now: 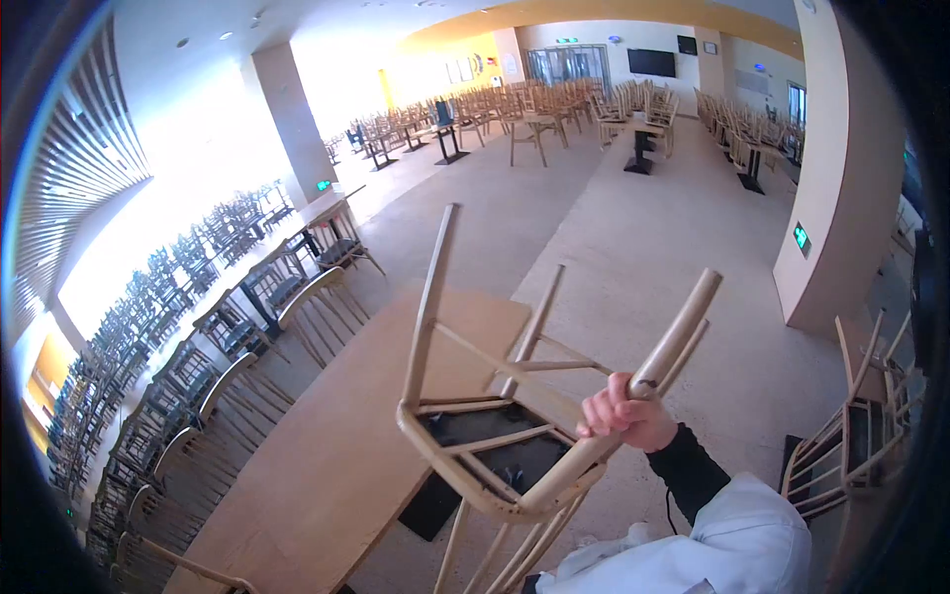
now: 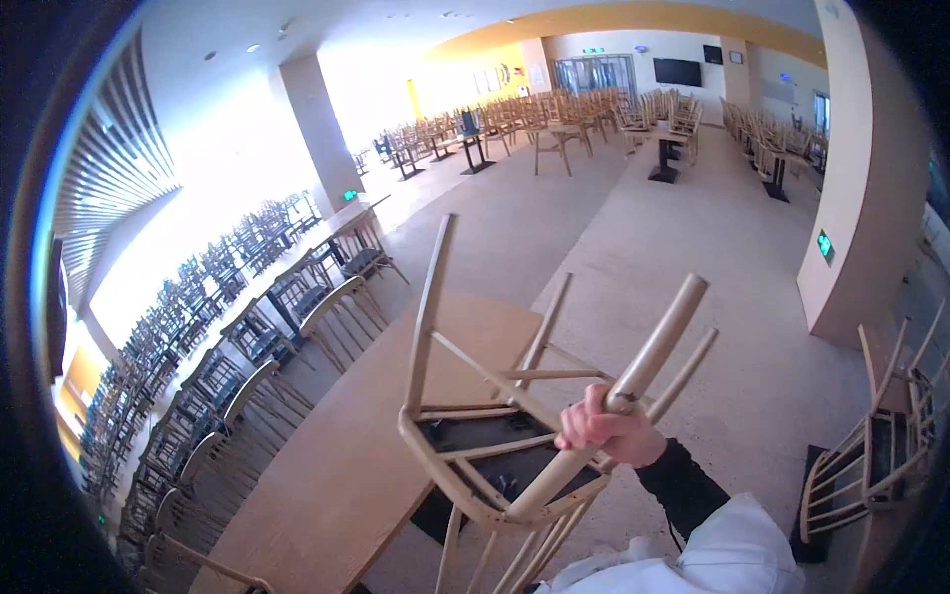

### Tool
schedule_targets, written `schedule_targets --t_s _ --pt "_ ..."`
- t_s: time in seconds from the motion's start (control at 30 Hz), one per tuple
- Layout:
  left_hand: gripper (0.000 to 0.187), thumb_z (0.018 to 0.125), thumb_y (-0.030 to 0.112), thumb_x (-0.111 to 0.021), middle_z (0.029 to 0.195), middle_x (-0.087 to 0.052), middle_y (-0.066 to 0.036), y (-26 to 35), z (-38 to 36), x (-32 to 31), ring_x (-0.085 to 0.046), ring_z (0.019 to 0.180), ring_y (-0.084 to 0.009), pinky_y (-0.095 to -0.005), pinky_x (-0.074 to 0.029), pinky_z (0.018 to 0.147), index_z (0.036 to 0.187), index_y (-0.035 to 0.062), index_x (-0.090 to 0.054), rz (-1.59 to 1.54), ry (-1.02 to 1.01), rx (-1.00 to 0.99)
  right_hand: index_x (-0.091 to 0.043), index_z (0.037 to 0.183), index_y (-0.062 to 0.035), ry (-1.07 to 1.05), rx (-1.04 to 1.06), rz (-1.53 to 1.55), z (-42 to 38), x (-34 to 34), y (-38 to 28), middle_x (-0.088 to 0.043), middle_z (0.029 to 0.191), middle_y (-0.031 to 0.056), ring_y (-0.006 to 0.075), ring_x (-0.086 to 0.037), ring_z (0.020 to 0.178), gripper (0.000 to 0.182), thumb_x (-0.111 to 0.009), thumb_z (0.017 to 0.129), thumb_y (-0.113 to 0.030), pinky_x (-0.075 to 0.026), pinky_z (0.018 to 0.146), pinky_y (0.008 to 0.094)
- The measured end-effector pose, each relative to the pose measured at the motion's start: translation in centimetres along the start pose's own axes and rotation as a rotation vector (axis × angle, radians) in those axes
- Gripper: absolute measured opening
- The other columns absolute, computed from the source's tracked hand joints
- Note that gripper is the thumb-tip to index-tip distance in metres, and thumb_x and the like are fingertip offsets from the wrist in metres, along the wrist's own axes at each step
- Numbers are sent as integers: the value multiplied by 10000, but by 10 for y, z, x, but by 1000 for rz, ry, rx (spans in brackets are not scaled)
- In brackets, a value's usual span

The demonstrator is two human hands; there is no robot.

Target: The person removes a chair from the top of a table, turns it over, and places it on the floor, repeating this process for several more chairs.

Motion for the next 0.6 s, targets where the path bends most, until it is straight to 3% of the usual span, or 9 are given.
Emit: schedule_targets --t_s 0.07,0.27,0.33,0.43,0.5,0.6 --pt "396 776 85 -638 949 -571 -78 4 -10 -19 -573 821 -192 -346 -476 683 1136 46 -477 58 -13 -14 -415 643 -121 51 33 -2 -15 26 -27 -393 527 0 160 -438 618 260 -616 791 -193 -416 679 391" --pt "385 775 85 -640 928 -578 -71 1 2 -96 -578 802 -183 -342 -477 677 1125 39 -487 181 -83 -43 -380 632 -162 583 333 -39 -106 135 -106 -309 542 -48 116 -385 578 318 -616 808 -283 -392 630 321" --pt "393 758 59 -638 828 -578 -45 7 28 -138 -585 732 -161 -316 -485 652 1122 32 -493 475 -14 -112 -365 619 -188 727 366 -47 -149 172 -117 -286 552 -66 94 -371 585 335 -607 821 -301 -377 622 302" --pt "418 732 39 -645 836 -590 -53 13 38 -199 -597 740 -177 -311 -498 659 1123 38 -498 559 -97 -223 -355 608 -188 902 426 -7 -217 216 -127 -293 570 -71 79 -361 594 352 -591 838 -314 -373 618 298" --pt "434 722 35 -650 847 -592 -55 27 39 -247 -597 740 -178 -310 -502 657 1128 37 -496 616 -191 -184 -367 608 -188 974 467 24 -256 233 -133 -316 584 -71 79 -375 601 335 -583 842 -291 -390 624 300" --pt "443 702 14 -659 865 -595 -65 32 41 -273 -597 733 -175 -308 -507 640 1118 34 -508 696 -256 -206 -406 643 -181 1216 555 106 -304 243 -129 -384 613 -64 88 -422 632 277 -597 830 -251 -416 639 309"
Point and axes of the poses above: each hand's wrist, its own z-axis towards the middle knuckle, its own x-axis out of the back of the hand, y = z × x, the point moved 1 cm from there along z, towards the middle knuckle
